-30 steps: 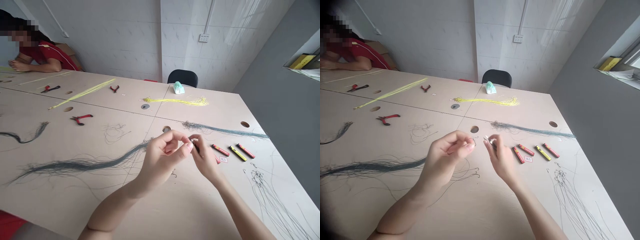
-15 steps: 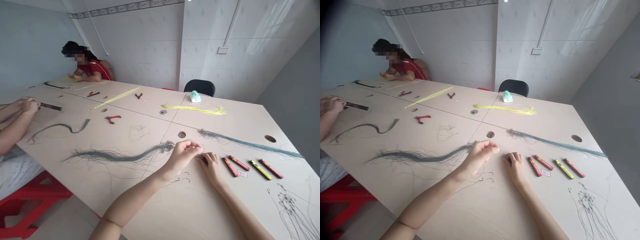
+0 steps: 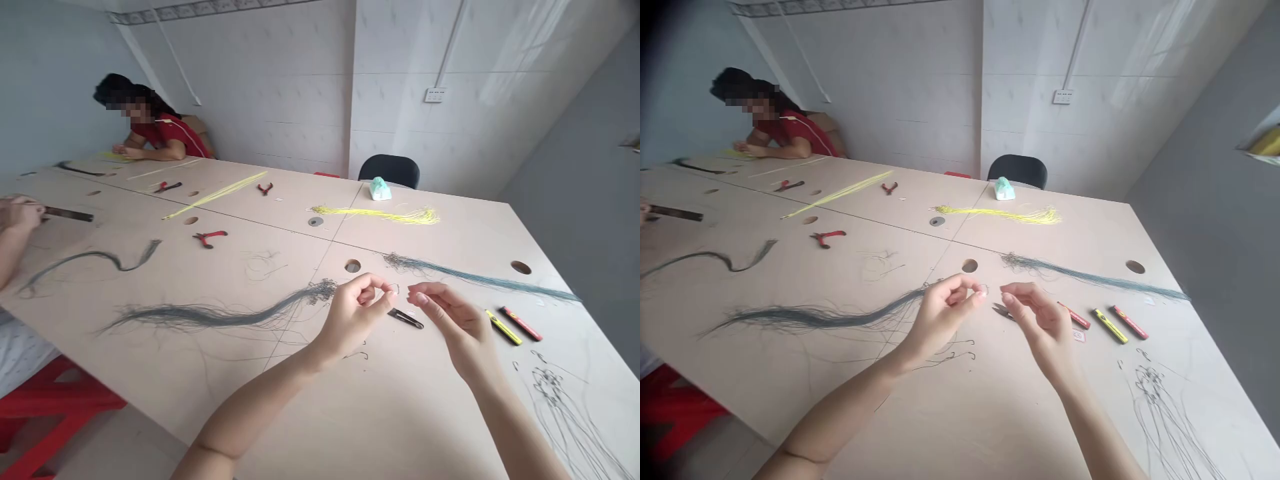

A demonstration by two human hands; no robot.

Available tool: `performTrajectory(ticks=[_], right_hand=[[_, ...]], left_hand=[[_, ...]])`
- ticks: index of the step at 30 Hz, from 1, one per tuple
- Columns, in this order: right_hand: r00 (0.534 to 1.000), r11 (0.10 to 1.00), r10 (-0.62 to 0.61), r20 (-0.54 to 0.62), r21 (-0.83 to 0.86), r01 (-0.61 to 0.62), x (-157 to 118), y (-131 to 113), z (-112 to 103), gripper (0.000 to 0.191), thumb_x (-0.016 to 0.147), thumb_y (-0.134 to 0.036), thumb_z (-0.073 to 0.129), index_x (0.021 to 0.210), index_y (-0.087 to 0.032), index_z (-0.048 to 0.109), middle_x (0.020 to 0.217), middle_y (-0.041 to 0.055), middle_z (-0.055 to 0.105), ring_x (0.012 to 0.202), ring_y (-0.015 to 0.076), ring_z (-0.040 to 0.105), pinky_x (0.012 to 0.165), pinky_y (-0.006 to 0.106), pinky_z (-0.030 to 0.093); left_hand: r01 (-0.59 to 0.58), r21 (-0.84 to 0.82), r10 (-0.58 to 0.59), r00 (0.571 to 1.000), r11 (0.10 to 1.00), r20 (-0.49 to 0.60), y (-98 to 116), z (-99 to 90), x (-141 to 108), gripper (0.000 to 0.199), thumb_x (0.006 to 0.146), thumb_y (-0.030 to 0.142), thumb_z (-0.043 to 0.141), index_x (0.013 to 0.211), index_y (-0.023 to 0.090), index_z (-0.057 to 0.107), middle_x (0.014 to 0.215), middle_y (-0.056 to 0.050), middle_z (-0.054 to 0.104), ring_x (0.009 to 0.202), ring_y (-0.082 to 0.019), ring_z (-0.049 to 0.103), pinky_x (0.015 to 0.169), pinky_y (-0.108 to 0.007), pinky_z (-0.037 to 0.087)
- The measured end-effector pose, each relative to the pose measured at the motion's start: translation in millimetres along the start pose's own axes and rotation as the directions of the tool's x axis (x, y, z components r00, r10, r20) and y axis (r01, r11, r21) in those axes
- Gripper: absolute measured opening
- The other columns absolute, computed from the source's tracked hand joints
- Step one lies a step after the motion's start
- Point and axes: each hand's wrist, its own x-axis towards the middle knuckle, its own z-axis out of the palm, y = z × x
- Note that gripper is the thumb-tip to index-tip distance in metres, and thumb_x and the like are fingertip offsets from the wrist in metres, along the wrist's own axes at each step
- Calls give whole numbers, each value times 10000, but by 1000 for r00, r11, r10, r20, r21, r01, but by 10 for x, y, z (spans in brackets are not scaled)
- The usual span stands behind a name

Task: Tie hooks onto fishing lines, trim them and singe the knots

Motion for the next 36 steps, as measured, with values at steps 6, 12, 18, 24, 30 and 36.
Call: performTrajectory(ticks=[6,12,18,24,30,36], right_hand=[[984,982,-179,-8,-59,178,-131,-258,88,80,864,-308,705,882,-236,736,846,24,717,801,170,679,732,307,568],[967,961,-252,26,-112,253,-150,-361,155,76,887,-265,681,840,-214,713,796,21,716,748,162,659,674,302,539],[940,931,-338,50,-127,341,-149,-368,140,81,901,-189,649,844,-226,692,779,4,692,722,148,631,638,291,506],[944,937,-329,25,-115,330,-160,-378,76,101,904,-171,636,824,-222,673,750,-2,651,699,142,599,618,289,480],[934,922,-353,64,-147,358,-162,-389,82,70,896,-158,648,868,-221,662,794,-5,671,749,139,605,668,289,464],[936,918,-339,99,-184,352,-163,-372,83,103,950,-175,559,870,-214,611,784,-1,606,731,135,558,648,289,441]], left_hand=[[-57,11,57,998,998,2,106,0,-123,221,856,409,639,790,199,617,579,88,186,498,-78,195,472,-231,202],[-73,22,73,997,997,10,169,0,-172,177,858,363,635,790,200,612,561,93,181,472,-67,184,442,-225,192],[-78,34,78,997,996,4,183,4,-183,168,846,349,641,769,203,608,554,92,187,468,-67,192,433,-220,203],[-88,25,88,996,996,24,189,-9,-196,179,857,352,633,764,205,591,559,94,187,466,-68,201,444,-223,227],[-99,14,98,994,995,48,184,-5,-203,172,871,342,628,775,206,584,561,95,182,474,-69,198,442,-224,216],[-98,17,97,994,995,48,209,-5,-202,180,871,345,621,768,202,581,558,94,180,466,-68,197,431,-223,214]])
